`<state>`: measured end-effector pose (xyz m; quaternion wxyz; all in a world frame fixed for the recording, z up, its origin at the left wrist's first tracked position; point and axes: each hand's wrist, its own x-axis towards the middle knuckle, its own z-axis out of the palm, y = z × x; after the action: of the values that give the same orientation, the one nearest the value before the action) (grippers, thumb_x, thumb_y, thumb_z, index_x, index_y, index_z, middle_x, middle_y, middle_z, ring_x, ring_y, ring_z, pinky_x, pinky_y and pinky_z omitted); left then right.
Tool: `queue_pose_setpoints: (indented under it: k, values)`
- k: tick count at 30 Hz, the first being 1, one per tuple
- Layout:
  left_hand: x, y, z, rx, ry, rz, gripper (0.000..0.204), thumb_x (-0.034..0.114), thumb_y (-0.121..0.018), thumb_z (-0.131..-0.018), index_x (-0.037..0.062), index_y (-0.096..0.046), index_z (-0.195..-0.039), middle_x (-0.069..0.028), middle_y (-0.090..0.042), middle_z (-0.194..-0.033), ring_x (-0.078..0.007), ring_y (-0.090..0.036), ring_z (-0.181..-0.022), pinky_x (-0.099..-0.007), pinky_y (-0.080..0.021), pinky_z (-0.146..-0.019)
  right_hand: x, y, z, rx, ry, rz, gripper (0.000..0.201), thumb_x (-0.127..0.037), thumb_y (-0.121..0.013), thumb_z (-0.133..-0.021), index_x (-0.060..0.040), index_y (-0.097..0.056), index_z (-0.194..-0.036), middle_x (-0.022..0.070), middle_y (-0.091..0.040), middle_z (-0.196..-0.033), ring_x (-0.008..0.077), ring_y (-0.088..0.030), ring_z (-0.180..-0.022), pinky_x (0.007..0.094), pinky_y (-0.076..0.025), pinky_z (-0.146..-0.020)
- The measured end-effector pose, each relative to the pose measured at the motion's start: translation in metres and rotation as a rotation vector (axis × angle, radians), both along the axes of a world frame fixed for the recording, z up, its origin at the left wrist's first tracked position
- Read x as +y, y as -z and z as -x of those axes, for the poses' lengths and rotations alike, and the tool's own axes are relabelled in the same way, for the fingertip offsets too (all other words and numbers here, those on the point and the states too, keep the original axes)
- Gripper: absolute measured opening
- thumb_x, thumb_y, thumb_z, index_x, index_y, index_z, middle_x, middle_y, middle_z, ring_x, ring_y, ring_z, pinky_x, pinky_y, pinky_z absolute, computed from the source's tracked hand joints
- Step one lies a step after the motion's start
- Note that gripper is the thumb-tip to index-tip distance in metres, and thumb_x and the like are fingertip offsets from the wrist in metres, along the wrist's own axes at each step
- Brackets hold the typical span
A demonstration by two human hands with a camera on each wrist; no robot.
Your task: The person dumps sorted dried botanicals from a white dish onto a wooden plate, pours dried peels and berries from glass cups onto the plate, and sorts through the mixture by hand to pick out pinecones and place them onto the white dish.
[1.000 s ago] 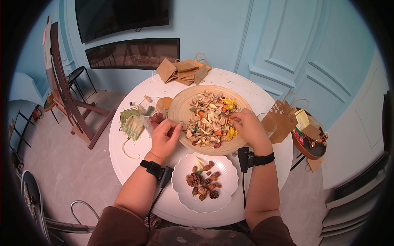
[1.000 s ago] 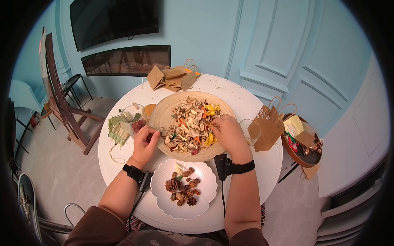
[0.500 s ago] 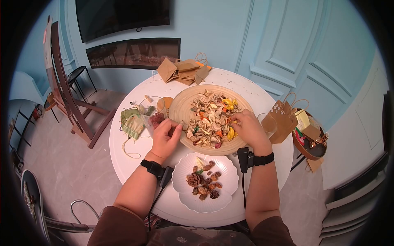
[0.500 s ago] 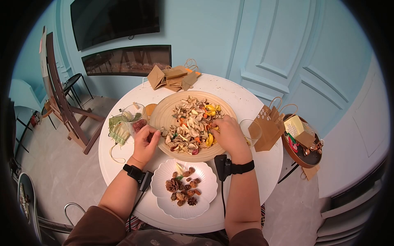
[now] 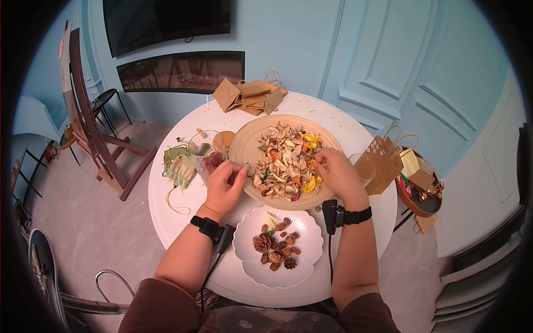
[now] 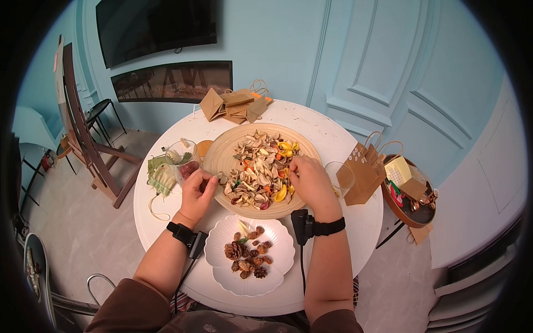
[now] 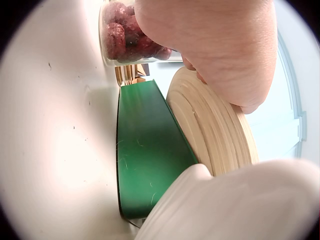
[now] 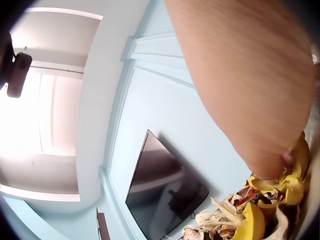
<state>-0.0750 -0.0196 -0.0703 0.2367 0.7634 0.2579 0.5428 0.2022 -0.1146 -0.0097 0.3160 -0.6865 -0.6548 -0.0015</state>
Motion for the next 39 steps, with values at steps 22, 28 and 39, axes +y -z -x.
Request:
queue_pose_setpoints:
  k: [22, 28, 39]
  values:
    - [-0.001, 0.0, -0.001, -0.018, 0.005, 0.009, 0.013, 0.009, -0.066, -0.091, 0.0019, -0.061, -0.082, -0.0042, -0.052, -0.072, -0.0124, -0.046, -0.056, -0.0267, -0.036, -0.052, -0.062, -0.047, -0.058, 0.124, 0.42, -0.036, 0.014, -0.012, -0.067, -0.083, -0.0037, -0.063, -0.095, 0.011, -0.063, -0.075, 0.0261, -0.064, -0.073, 0.0361, -0.051, -0.069]
    - [-0.002, -0.002, -0.001, -0.005, 0.0, -0.007, 0.013, 0.009, -0.066, -0.091, 0.0015, -0.061, -0.082, -0.0039, -0.052, -0.072, -0.0118, -0.046, -0.056, -0.0265, -0.036, -0.052, -0.05, -0.039, -0.048, 0.1, 0.299, -0.104, 0.014, -0.014, -0.068, -0.084, -0.0018, -0.065, -0.091, 0.0132, -0.065, -0.081, 0.0287, -0.065, -0.078, 0.0381, -0.051, -0.071]
    - [0.0, 0.001, -0.001, -0.011, 0.007, 0.004, 0.012, 0.01, -0.066, -0.091, 0.0023, -0.061, -0.082, -0.004, -0.052, -0.072, -0.0122, -0.045, -0.056, -0.0266, -0.036, -0.051, -0.015, -0.017, -0.004, -0.181, 0.164, 0.159, 0.024, -0.026, -0.075, -0.08, -0.0048, -0.072, -0.09, 0.0145, -0.067, -0.088, 0.0325, -0.065, -0.089, 0.0433, -0.048, -0.082]
